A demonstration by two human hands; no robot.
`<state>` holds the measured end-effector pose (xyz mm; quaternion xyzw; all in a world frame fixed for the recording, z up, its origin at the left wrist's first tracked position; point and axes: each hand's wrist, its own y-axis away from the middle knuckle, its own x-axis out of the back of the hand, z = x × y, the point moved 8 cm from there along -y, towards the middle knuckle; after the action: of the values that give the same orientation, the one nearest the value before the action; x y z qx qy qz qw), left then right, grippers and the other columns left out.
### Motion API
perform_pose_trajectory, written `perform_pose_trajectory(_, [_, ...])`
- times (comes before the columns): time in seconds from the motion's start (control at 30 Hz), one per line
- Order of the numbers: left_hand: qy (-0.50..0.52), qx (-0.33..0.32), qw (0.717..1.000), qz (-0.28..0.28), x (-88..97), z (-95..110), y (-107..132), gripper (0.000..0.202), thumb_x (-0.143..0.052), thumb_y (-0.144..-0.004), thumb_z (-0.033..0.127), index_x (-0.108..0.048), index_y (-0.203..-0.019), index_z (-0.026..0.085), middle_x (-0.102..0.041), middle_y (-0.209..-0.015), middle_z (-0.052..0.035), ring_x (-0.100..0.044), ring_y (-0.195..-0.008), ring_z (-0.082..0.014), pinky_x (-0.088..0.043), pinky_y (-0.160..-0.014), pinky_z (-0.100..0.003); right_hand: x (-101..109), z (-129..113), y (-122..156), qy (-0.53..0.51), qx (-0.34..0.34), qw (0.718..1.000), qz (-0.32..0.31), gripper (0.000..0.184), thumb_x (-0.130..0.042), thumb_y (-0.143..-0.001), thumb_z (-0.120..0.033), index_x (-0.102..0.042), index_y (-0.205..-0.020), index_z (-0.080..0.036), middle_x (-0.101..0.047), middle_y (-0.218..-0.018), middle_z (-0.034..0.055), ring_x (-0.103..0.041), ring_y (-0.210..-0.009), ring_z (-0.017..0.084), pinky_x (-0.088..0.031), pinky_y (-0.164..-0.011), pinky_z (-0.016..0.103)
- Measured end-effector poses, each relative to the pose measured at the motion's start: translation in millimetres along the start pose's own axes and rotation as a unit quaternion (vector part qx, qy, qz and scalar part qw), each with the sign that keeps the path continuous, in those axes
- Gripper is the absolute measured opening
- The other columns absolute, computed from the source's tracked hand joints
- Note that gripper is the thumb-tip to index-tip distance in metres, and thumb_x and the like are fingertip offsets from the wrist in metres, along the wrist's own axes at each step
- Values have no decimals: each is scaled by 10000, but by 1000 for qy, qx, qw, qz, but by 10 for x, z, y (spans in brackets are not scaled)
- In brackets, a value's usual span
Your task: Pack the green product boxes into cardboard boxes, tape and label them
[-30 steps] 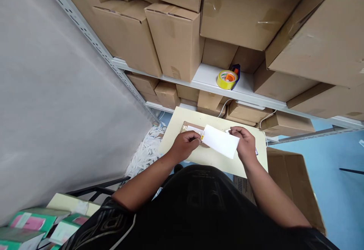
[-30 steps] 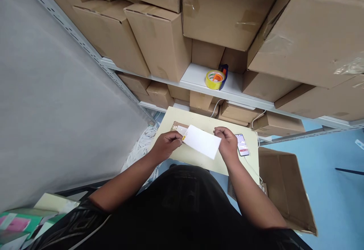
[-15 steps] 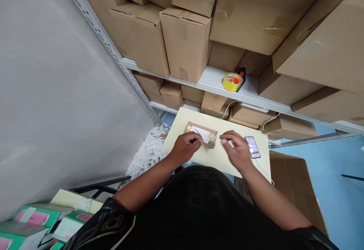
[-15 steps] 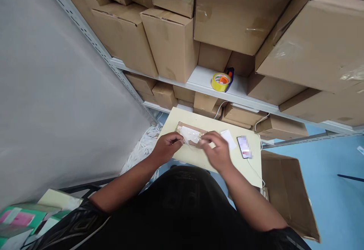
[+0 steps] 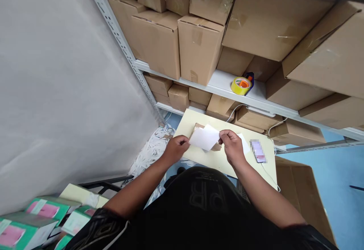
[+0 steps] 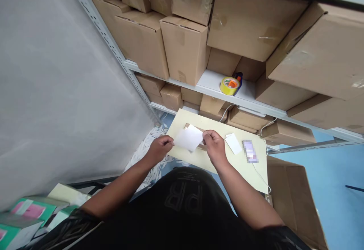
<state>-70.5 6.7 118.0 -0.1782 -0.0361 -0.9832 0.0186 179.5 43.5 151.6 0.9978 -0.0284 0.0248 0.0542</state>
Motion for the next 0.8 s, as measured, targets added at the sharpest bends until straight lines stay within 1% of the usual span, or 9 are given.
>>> perform_pose_trajectory(0.07, [-24, 52, 998, 19, 292, -455, 21, 185, -576, -760, 348, -653, -695, 192, -606, -656, 30, -551, -658, -146, -420, -627, -242, -15, 95, -38, -42, -19, 999, 5, 228, -730, -809, -425, -689, -783, -202, -599, -636, -26, -526, -605, 132, -433, -618, 272])
perform_pose_trajectory(0.13, [-61, 110, 992, 23, 591, -924, 55, 199, -567, -752, 364, -660, -706, 195, -586, -623, 36, -543, -633, -148, -404, -607, -241, -45, 187, -53, -74, -38, 997, 6, 229, -752, -796, -419, -687, -787, -200, -590, -629, -32, -503, -582, 116, -414, -594, 260])
perform_pose_trajectory(0.23, [-154, 200, 965, 69, 1115, -1572, 121, 222, -531, -775, 371, -641, -685, 200, -570, -590, 30, -558, -622, -160, -380, -587, -244, -80, 293, -56, -109, -67, 992, 13, 257, -780, -784, -441, -686, -812, -203, -599, -623, -34, -504, -560, 109, -411, -570, 252])
perform_pose_trajectory(0.3, [-220, 243, 940, 88, 1424, -1927, 149, 255, -514, -810, 385, -649, -696, 201, -628, -634, 6, -615, -682, -187, -383, -599, -250, -81, 324, -65, -128, -74, 989, 18, 287, -801, -772, -462, -688, -829, -204, -636, -651, -21, -537, -572, 116, -442, -582, 259])
perform_pose_trajectory(0.4, [-305, 273, 910, 66, 1724, -2368, 134, 289, -483, -865, 373, -713, -815, 205, -753, -838, -52, -691, -862, -238, -440, -684, -264, -38, 333, -88, -137, -65, 988, 33, 314, -841, -741, -464, -704, -845, -201, -697, -722, 9, -603, -625, 138, -506, -644, 292])
perform_pose_trajectory(0.5, [-375, 280, 884, 5, 1843, -2722, 81, 330, -466, -904, 353, -753, -1005, 225, -774, -1115, -96, -693, -1076, -267, -486, -836, -288, 15, 358, -97, -132, -61, 988, 50, 312, -856, -726, -453, -727, -852, -198, -726, -757, 29, -643, -668, 159, -539, -695, 324])
perform_pose_trajectory(0.6, [-413, 314, 854, -44, 1881, -3002, 51, 342, -527, -869, 343, -754, -1077, 192, -742, -1214, -170, -686, -1137, -313, -511, -895, -349, 47, 400, -87, -124, -55, 989, 59, 276, -854, -722, -425, -745, -825, -193, -736, -759, 35, -656, -680, 161, -540, -713, 325])
perform_pose_trajectory(0.7, [-435, 343, 831, -59, 1868, -3136, -14, 374, -599, -799, 321, -748, -1080, 124, -719, -1203, -261, -699, -1096, -377, -538, -856, -424, 87, 460, -66, -102, -49, 991, 73, 233, -855, -703, -383, -763, -807, -196, -742, -783, 31, -663, -686, 164, -537, -717, 328])
perform_pose_trajectory(0.8, [-455, 333, 822, -81, 1753, -3128, -175, 390, -600, -790, 318, -747, -1098, 130, -708, -1231, -261, -690, -1115, -386, -541, -850, -442, 137, 542, -24, -78, -51, 991, 93, 213, -849, -678, -348, -778, -818, -204, -740, -774, 19, -660, -685, 172, -531, -708, 334])
